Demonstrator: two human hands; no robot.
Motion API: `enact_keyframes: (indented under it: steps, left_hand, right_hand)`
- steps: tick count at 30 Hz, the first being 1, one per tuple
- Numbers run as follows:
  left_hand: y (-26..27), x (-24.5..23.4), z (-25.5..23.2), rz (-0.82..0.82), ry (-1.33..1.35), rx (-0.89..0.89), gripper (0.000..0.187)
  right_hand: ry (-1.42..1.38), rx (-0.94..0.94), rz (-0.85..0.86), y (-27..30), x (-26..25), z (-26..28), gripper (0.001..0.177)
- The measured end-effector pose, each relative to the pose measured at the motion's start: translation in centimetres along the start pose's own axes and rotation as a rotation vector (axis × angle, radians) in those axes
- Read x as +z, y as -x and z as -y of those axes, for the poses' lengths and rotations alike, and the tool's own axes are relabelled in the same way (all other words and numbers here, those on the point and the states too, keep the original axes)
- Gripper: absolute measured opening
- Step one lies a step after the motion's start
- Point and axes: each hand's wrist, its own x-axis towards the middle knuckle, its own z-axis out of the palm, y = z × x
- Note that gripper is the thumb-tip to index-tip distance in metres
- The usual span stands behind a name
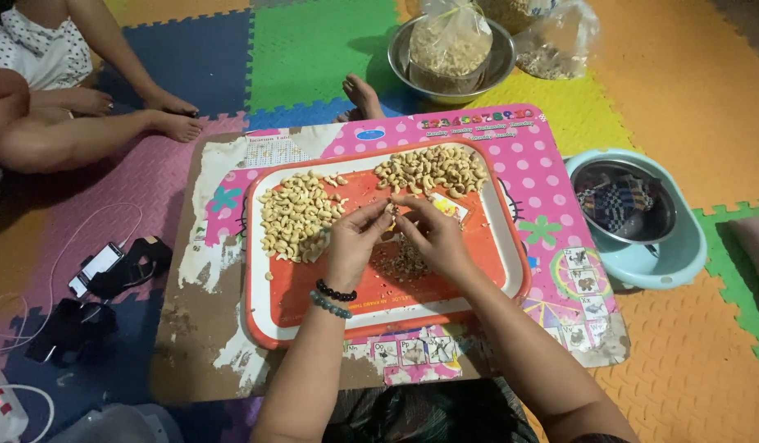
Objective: Manually peeling the skins off peanuts and separating the nuts from the husks on a tray.
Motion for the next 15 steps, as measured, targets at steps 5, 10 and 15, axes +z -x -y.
enact_keyframes:
  steps: [5, 10, 15]
  left_hand:
    - [-0.01, -0.09, -0.08, -0.008, 0.063, -0.015, 0.025]
    - [-0.06, 0.11, -0.17, -0.01, 0.12, -0.026, 0.026]
    - [0.08, 0.27, -0.33, -0.018, 0.196, -0.033, 0.029]
  right_hand:
    - [0.04, -0.035, -0.004, 0.13, -0.23, -0.4, 0.038]
    - [0.077, -0.071, -0.017, 0.05, -0.34, -0.8, 0.033]
    - [0.125, -0.128, -0.032, 0.28, -0.1, -0.99, 0.027]
